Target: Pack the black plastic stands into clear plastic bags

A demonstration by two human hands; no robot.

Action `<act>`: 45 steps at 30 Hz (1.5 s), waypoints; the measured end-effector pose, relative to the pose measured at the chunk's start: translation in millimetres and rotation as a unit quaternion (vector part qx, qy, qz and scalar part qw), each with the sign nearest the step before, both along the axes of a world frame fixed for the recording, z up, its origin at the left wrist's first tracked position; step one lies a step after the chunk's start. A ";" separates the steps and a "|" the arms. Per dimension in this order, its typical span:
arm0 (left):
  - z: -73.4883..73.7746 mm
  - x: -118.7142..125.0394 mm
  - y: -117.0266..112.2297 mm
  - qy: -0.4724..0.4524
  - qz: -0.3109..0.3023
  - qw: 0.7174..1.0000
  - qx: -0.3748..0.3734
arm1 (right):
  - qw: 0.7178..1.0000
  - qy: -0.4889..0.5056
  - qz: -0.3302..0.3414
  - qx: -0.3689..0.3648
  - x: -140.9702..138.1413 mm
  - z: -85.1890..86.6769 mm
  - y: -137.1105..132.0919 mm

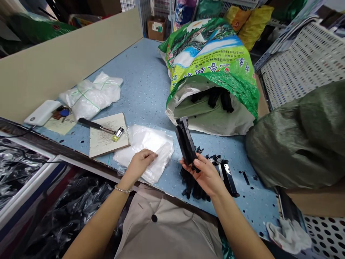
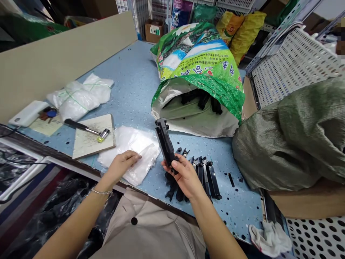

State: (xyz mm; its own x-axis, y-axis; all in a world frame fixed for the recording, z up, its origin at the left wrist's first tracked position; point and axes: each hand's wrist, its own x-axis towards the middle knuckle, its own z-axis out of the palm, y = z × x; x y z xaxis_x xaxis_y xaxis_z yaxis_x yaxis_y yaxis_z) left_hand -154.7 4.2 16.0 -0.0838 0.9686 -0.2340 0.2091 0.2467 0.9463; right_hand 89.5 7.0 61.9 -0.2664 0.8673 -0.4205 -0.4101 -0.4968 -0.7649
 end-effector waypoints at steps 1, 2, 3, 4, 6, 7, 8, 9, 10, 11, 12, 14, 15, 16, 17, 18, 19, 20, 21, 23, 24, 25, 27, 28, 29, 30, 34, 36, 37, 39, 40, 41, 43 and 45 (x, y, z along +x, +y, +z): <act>1.6 -4.6 1.9 -0.060 0.028 0.998 -0.024 | 1.000 0.017 0.005 -0.013 -4.3 -1.1 -1.2; 3.5 -8.2 3.2 -0.110 0.055 0.991 -0.044 | 0.999 0.034 0.010 -0.029 -8.8 -2.5 -2.2; 5.7 -10.4 3.9 -0.148 0.074 0.985 -0.055 | 0.997 0.051 0.017 -0.046 -13.6 -4.0 -3.1; 7.9 -11.2 4.1 -0.172 0.087 0.980 -0.058 | 0.995 0.069 0.025 -0.065 -19.1 -5.6 -3.8; 11.6 -9.3 3.7 -0.183 0.102 0.977 -0.045 | 0.989 0.105 0.041 -0.097 -32.3 -9.3 -5.0; 12.9 -7.3 3.4 -0.179 0.109 0.977 -0.032 | 0.986 0.121 0.047 -0.108 -40.2 -11.5 -5.2; 13.6 -5.0 3.2 -0.171 0.118 0.978 -0.018 | 0.983 0.134 0.053 -0.116 -48.5 -14.1 -5.1; 13.8 -3.2 3.2 -0.164 0.125 0.979 -0.008 | 0.980 0.147 0.059 -0.120 -57.0 -17.0 -4.5; 13.7 -2.1 3.2 -0.159 0.130 0.979 -0.003 | 0.978 0.157 0.064 -0.123 -65.1 -20.2 -3.1; 13.4 -2.2 3.2 -0.158 0.132 0.979 -0.001 | 0.976 0.164 0.068 -0.124 -72.5 -23.6 -1.0; 13.1 -3.7 2.9 -0.158 0.135 0.978 0.002 | 0.976 0.168 0.066 -0.125 -78.6 -27.1 2.0; 13.5 -10.5 1.3 -0.140 0.156 0.977 0.027 | 0.978 0.161 0.042 -0.128 -85.9 -32.6 9.2; 14.5 -15.3 -0.2 -0.111 0.173 0.977 0.057 | 0.979 0.154 0.022 -0.130 -87.1 -34.1 12.8; 15.8 -20.3 -2.2 -0.066 0.180 0.977 0.096 | 0.981 0.144 0.003 -0.131 -86.7 -34.3 15.6; 17.3 -24.8 -4.3 -0.009 0.170 0.976 0.134 | 0.983 0.134 -0.013 -0.127 -85.0 -33.0 17.2; 18.8 -28.4 -6.4 0.054 0.142 0.974 0.168 | 0.985 0.126 -0.023 -0.118 -82.3 -30.3 17.3; 20.0 -30.7 -8.0 0.112 0.102 0.970 0.192 | 0.987 0.118 -0.029 -0.103 -78.9 -26.2 15.5; 20.7 -31.8 -8.9 0.158 0.060 0.964 0.206 | 0.990 0.112 -0.030 -0.084 -74.8 -21.4 12.0; 20.9 -31.8 -8.9 0.189 0.026 0.959 0.211 | 0.992 0.106 -0.023 -0.064 -70.5 -16.2 6.8; 20.3 -30.7 -5.9 0.211 -0.001 0.955 0.208 | 0.995 0.094 0.016 -0.039 -61.6 -8.0 -6.8; 19.8 -30.4 -3.4 0.210 -0.002 0.957 0.200 | 0.995 0.084 0.047 -0.039 -57.6 -6.0 -14.1; 19.5 -30.7 -0.7 0.204 -0.003 0.961 0.189 | 0.993 0.069 0.080 -0.048 -54.1 -6.1 -21.1; 19.8 -32.4 3.1 0.189 0.002 0.968 0.168 | 0.988 0.030 0.127 -0.085 -49.2 -11.8 -31.7; 20.7 -32.9 3.2 0.187 0.002 0.968 0.165 | 0.984 0.012 0.140 -0.106 -47.9 -16.6 -34.5; 22.0 -32.6 1.8 0.189 -0.006 0.967 0.171 | 0.981 0.000 0.147 -0.125 -47.3 -21.8 -35.3; 23.5 -30.8 -1.3 0.194 -0.025 0.963 0.185 | 0.979 -0.003 0.152 -0.138 -47.5 -26.7 -34.4; 31.2 -7.3 -26.1 0.192 -0.203 0.922 0.268 | 0.978 0.022 0.150 -0.142 -56.7 -36.1 -21.8; 36.7 5.7 -39.0 0.195 -0.283 0.896 0.282 | 0.989 0.002 0.115 -0.096 -66.1 -33.3 -19.7; 40.6 8.9 -44.5 0.207 -0.304 0.888 0.277 | 0.993 -0.025 0.101 -0.055 -71.0 -30.2 -21.2; 52.2 4.7 -54.4 0.240 -0.303 0.886 0.257 | 0.988 -0.072 0.130 0.052 -77.9 -21.2 -27.5; 59.8 -3.8 -59.8 0.256 -0.289 0.889 0.245 | 0.975 -0.082 0.177 0.105 -78.4 -15.7 -30.3; 67.9 -16.4 -66.1 0.271 -0.271 0.893 0.235 | 0.956 -0.086 0.236 0.151 -75.9 -10.1 -31.2; 81.9 -52.5 -82.8 0.302 -0.230 0.901 0.208 | 0.909 -0.128 0.321 0.235 -61.1 -0.5 -23.5; 85.2 -97.4 -104.5 0.337 -0.182 0.912 0.147 | 0.852 -0.267 0.316 0.321 -34.9 3.8 -1.8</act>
State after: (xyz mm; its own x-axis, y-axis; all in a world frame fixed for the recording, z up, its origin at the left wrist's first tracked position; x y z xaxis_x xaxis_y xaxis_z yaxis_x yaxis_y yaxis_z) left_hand -252.0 -100.2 101.2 0.2271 0.9735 0.0254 0.7847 -0.1984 0.5873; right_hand 54.7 5.2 65.6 -0.6849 0.7184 -0.1220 0.2762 0.1011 -0.9558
